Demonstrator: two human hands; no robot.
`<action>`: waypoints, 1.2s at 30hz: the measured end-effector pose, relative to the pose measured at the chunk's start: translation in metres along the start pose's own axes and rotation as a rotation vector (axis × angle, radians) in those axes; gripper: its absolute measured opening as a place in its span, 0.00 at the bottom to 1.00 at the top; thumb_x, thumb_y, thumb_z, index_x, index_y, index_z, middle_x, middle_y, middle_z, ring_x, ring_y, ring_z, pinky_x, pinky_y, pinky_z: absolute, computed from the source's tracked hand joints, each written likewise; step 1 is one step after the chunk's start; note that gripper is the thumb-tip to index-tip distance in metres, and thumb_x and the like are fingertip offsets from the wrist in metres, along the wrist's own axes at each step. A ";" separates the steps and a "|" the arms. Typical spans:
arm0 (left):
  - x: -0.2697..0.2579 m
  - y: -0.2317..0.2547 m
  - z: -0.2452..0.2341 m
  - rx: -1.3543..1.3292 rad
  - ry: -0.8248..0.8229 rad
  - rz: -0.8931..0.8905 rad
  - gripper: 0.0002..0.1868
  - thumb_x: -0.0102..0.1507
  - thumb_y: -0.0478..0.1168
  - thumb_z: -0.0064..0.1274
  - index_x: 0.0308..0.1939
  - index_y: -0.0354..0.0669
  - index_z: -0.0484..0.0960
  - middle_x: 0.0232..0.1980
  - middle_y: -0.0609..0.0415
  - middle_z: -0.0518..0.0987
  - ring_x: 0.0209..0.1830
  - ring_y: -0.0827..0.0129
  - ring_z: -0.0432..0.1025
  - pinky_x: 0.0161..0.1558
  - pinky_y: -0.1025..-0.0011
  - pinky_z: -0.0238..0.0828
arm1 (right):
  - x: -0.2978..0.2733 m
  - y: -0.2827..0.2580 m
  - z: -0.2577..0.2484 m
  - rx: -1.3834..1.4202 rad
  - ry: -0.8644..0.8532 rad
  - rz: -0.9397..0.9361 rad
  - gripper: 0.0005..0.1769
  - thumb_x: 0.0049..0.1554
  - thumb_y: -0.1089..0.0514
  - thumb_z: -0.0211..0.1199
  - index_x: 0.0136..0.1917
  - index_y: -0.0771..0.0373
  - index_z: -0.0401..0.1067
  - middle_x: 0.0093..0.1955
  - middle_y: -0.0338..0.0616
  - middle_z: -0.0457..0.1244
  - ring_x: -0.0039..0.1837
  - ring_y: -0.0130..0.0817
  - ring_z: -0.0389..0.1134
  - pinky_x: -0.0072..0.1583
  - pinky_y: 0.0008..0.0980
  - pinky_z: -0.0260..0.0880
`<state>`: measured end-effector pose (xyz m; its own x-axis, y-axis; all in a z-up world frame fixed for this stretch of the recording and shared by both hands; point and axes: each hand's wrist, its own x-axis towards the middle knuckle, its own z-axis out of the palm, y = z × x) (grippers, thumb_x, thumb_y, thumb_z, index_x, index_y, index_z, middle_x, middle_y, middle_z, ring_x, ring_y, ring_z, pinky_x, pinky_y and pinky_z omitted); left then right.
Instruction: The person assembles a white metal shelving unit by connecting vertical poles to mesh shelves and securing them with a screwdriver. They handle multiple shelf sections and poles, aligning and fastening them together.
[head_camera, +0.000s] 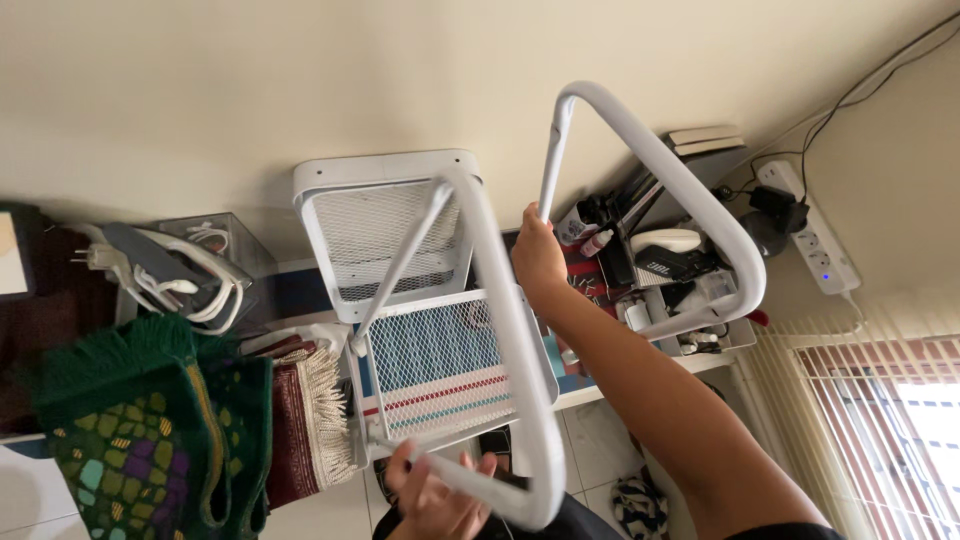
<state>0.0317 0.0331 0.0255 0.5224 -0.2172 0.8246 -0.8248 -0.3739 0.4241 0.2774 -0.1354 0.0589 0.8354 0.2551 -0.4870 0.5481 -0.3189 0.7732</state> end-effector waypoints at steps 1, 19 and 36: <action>0.004 0.002 0.003 -0.029 -0.010 0.004 0.30 0.60 0.39 0.58 0.62 0.28 0.67 0.57 0.36 0.74 0.55 0.50 0.72 0.54 0.56 0.71 | 0.001 0.000 0.002 0.003 -0.025 0.016 0.18 0.63 0.53 0.54 0.60 0.61 0.77 0.57 0.52 0.70 0.63 0.47 0.67 0.75 0.52 0.41; 0.192 0.038 0.115 -0.457 -0.118 -0.109 0.15 0.68 0.35 0.55 0.58 0.41 0.71 0.43 0.48 0.79 0.42 0.55 0.75 0.50 0.60 0.69 | -0.047 -0.076 0.038 0.434 0.698 0.177 0.21 0.54 0.51 0.56 0.57 0.63 0.76 0.54 0.52 0.68 0.61 0.49 0.66 0.67 0.54 0.55; 0.093 -0.022 0.193 -0.447 -0.490 -0.080 0.29 0.69 0.67 0.44 0.48 0.43 0.73 0.43 0.53 0.78 0.44 0.60 0.76 0.55 0.59 0.70 | -0.102 -0.179 0.241 2.034 0.645 0.529 0.24 0.53 0.62 0.70 0.61 0.64 0.67 0.56 0.58 0.66 0.56 0.58 0.69 0.54 0.48 0.72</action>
<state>0.1401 -0.1527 0.0203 0.5368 -0.6281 0.5633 -0.7342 -0.0189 0.6787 0.1043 -0.3244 -0.1279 0.9922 -0.1089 0.0610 -0.0139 -0.5822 -0.8129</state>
